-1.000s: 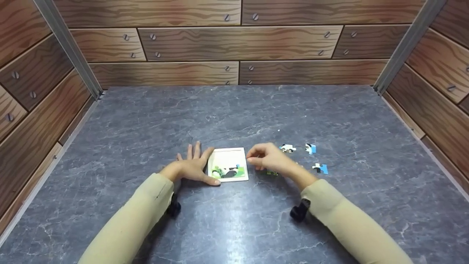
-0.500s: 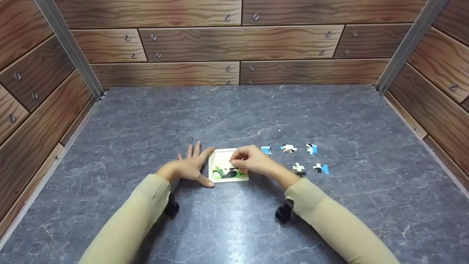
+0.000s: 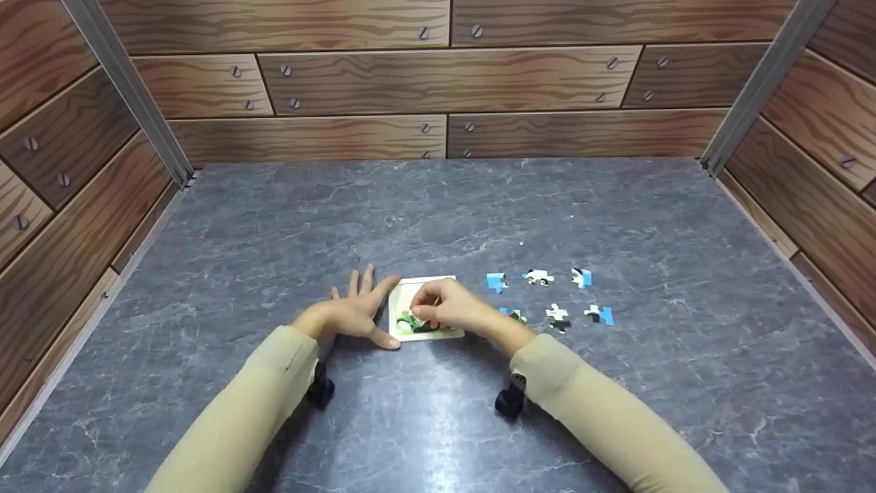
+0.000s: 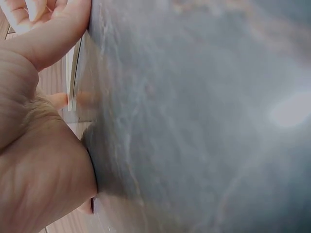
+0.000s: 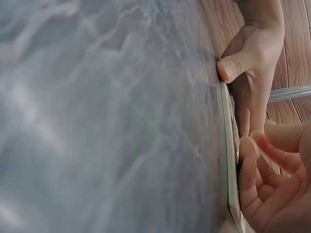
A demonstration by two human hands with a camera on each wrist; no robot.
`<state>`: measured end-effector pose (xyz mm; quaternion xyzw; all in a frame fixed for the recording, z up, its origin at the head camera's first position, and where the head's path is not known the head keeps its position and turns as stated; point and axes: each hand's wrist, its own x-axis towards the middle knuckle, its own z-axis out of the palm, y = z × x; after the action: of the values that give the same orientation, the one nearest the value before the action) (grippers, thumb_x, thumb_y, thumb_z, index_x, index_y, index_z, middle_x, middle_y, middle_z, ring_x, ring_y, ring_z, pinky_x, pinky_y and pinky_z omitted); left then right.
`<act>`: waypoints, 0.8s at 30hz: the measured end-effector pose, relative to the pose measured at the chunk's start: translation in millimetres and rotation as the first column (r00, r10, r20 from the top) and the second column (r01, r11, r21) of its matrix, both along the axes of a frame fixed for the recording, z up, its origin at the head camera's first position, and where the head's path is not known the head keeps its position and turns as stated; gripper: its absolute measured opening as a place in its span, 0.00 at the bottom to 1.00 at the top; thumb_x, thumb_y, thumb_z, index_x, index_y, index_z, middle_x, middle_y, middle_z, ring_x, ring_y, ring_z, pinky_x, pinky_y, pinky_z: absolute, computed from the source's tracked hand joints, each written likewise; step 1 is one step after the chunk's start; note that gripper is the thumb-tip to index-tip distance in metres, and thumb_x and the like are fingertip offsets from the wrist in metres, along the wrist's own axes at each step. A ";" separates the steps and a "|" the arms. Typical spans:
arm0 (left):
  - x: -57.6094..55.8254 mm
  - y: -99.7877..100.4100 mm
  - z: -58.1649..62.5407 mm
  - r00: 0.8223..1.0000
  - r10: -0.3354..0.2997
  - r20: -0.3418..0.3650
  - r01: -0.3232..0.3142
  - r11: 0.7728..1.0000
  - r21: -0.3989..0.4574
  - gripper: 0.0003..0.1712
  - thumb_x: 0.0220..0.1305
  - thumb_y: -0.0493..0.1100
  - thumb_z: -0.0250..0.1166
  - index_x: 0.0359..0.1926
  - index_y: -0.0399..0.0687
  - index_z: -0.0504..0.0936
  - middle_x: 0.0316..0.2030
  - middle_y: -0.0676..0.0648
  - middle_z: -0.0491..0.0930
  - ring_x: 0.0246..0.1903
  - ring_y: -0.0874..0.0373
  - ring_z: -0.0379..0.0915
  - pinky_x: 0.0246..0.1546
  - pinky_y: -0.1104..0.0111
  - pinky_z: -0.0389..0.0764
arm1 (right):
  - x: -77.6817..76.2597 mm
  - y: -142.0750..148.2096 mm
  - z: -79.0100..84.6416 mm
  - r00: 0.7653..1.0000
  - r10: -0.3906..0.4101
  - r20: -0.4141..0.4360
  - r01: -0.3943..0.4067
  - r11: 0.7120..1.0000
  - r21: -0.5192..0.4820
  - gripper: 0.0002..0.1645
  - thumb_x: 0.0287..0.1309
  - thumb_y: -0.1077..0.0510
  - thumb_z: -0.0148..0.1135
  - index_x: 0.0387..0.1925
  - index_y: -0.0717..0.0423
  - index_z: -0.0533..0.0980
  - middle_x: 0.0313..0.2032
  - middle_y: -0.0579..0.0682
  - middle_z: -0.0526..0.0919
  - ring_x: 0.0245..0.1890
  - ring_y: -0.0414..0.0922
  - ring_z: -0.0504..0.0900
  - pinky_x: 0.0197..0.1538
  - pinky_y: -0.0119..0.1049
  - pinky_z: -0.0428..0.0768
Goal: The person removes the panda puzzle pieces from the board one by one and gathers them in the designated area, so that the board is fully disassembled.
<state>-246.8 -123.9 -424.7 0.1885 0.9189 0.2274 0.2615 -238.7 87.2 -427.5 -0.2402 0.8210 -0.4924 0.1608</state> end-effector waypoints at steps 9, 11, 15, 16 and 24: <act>-0.4 0.5 -0.9 1.000 0.002 0.017 -0.002 1.000 0.008 0.67 0.41 0.64 0.72 0.73 0.62 0.37 0.67 0.35 0.15 0.64 0.38 0.08 0.54 0.34 0.22 | -0.6 -7.6 -3.4 1.000 -0.013 -0.025 0.015 0.997 0.081 0.06 0.60 0.64 0.57 0.33 0.65 0.78 0.24 0.44 0.74 0.21 0.37 0.70 0.25 0.28 0.70; -0.4 0.8 -0.5 1.000 0.000 0.020 0.000 1.000 0.009 0.67 0.41 0.64 0.72 0.73 0.62 0.37 0.67 0.35 0.15 0.64 0.38 0.08 0.54 0.34 0.22 | -1.1 -9.0 -3.7 0.999 -0.014 -0.048 0.019 0.993 0.113 0.06 0.59 0.64 0.57 0.33 0.64 0.78 0.23 0.42 0.73 0.22 0.37 0.70 0.26 0.28 0.69; -0.6 1.1 -0.2 1.000 -0.009 0.018 0.008 1.000 0.008 0.67 0.41 0.64 0.72 0.73 0.62 0.37 0.67 0.35 0.15 0.64 0.37 0.08 0.54 0.34 0.22 | -1.1 -11.6 -2.9 0.996 -0.012 -0.088 0.026 0.986 0.167 0.04 0.58 0.64 0.59 0.32 0.61 0.78 0.23 0.42 0.73 0.25 0.38 0.70 0.30 0.29 0.68; -0.7 1.1 0.0 1.000 -0.011 0.018 0.011 1.000 0.006 0.67 0.42 0.64 0.72 0.73 0.62 0.37 0.67 0.35 0.15 0.64 0.37 0.08 0.54 0.34 0.22 | -1.0 -12.1 -2.3 0.996 -0.011 -0.087 0.025 0.985 0.172 0.04 0.57 0.64 0.59 0.32 0.61 0.77 0.23 0.42 0.73 0.25 0.38 0.70 0.30 0.29 0.68; 0.0 1.5 0.0 1.000 -0.004 0.014 0.004 1.000 0.011 0.66 0.41 0.63 0.72 0.73 0.62 0.38 0.67 0.35 0.15 0.64 0.37 0.08 0.53 0.33 0.22 | -0.5 -15.9 4.2 1.000 0.005 0.018 -0.008 0.983 0.183 0.05 0.54 0.65 0.58 0.33 0.63 0.74 0.26 0.45 0.72 0.28 0.40 0.70 0.31 0.29 0.68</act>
<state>-246.8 -122.5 -424.8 0.1901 0.9154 0.2332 0.2673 -239.2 71.3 -423.4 -0.2226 0.8606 -0.4164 0.1911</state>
